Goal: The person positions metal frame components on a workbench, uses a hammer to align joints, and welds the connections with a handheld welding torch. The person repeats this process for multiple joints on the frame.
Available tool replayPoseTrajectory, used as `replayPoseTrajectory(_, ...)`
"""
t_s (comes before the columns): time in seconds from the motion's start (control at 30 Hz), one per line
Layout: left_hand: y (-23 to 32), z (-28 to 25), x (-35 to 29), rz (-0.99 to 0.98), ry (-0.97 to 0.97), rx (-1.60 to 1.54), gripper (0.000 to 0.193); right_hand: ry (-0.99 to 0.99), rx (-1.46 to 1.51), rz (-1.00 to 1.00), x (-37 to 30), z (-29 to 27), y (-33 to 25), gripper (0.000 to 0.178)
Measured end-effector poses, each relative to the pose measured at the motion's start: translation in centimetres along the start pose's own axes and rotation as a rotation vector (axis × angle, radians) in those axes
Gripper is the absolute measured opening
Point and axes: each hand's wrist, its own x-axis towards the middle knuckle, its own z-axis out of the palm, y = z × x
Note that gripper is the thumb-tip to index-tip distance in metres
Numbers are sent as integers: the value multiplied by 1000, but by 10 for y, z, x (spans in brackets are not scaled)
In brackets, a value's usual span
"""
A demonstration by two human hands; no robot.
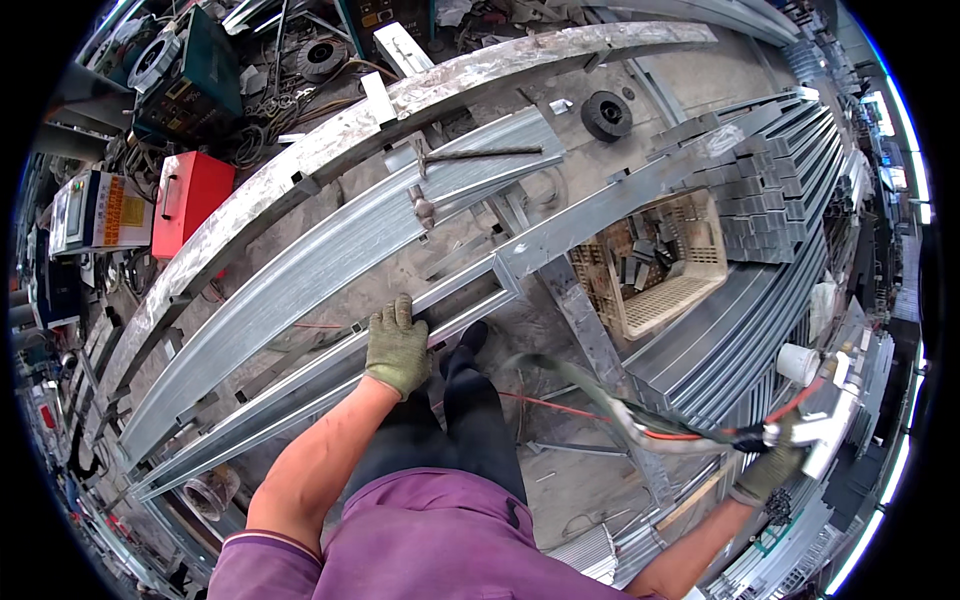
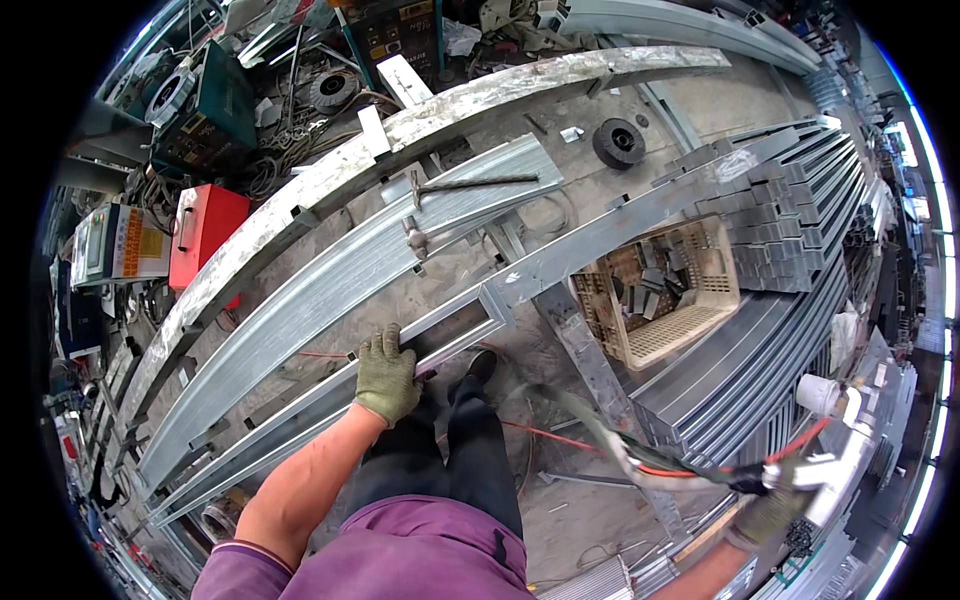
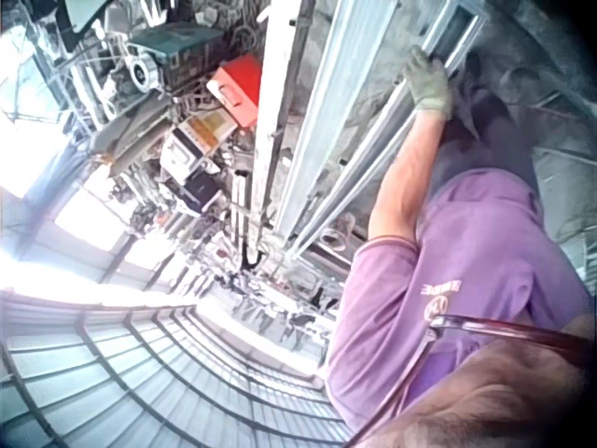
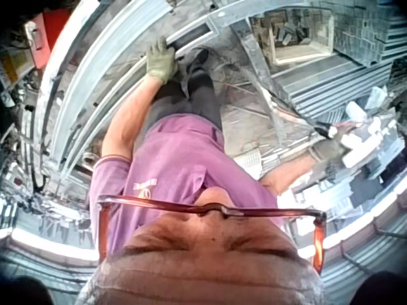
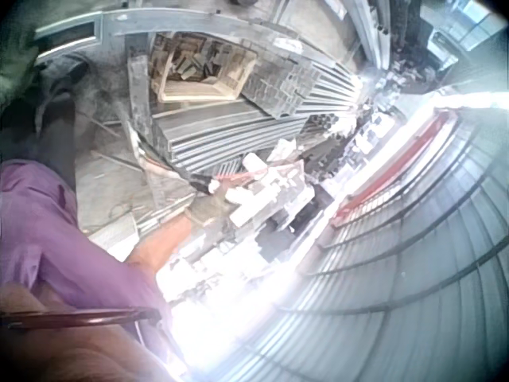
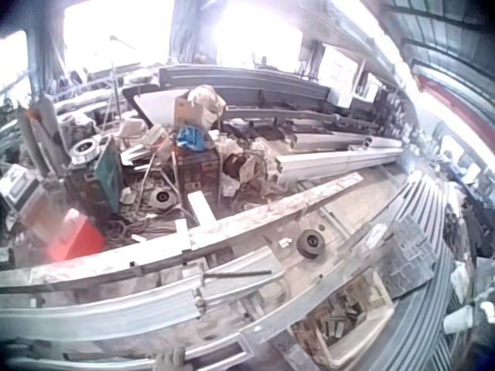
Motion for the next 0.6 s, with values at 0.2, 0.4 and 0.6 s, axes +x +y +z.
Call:
replayPoseTrajectory(0.2,-1,2,0,-28,-4,34,38,-77,27,-177,46,-5,-84,41)
replayPoseTrajectory(0.4,5,1,3,-60,-69,132,47,-702,393,277,40,119,-99,39)
replayPoseTrajectory(0.6,3,-2,-3,-61,-34,156,40,-1158,-59,184,31,210,-87,36)
